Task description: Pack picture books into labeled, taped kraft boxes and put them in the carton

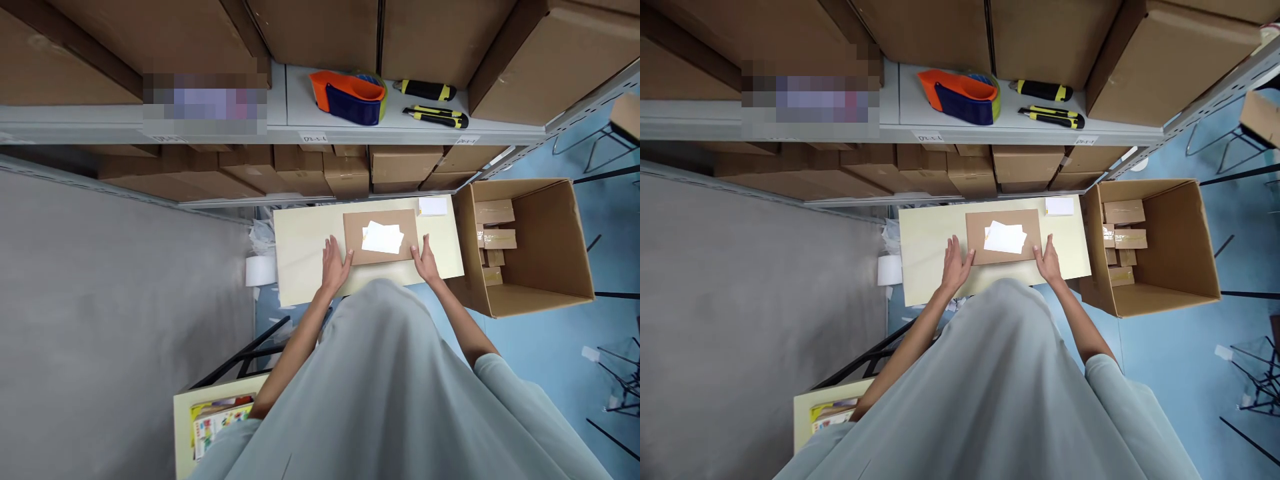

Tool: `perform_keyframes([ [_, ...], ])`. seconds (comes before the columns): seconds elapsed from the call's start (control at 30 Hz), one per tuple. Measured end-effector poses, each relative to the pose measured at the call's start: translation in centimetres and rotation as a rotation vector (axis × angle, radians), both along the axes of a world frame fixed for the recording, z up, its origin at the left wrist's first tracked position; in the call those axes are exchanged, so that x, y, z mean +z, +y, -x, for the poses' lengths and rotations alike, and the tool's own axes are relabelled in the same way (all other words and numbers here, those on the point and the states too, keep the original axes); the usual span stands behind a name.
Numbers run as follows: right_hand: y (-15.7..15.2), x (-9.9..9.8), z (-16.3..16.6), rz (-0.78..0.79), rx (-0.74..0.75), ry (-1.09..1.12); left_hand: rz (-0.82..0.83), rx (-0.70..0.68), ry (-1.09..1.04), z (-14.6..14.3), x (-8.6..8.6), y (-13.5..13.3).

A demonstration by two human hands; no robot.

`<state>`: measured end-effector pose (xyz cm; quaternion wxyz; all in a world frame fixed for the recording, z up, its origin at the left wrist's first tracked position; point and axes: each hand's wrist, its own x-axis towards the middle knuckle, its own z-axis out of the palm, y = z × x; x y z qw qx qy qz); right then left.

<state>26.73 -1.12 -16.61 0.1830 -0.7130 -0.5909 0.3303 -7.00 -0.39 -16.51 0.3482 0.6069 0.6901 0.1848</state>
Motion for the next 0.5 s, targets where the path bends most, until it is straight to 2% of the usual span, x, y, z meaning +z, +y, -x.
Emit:
perform_keyframes([
  [0.1, -1.9, -0.2, -0.5, 0.11, -0.093, 0.141, 0.173, 0.039, -0.201, 0.0, -0.5, -2.3],
  [0.2, -2.7, 0.2, -0.1, 0.113, -0.078, 0.242, 0.182, 0.039, -0.407, -0.4, -0.6, -3.1],
  [0.33, -1.9, 1.6, 0.9, 0.091, -0.038, 0.334, 0.18, 0.085, -0.479, 0.3, -0.3, -2.1],
  [0.5, 0.9, 2.6, 3.1, 0.037, 0.013, 0.385, 0.14, 0.094, -0.514, 2.7, 0.4, 0.1],
])
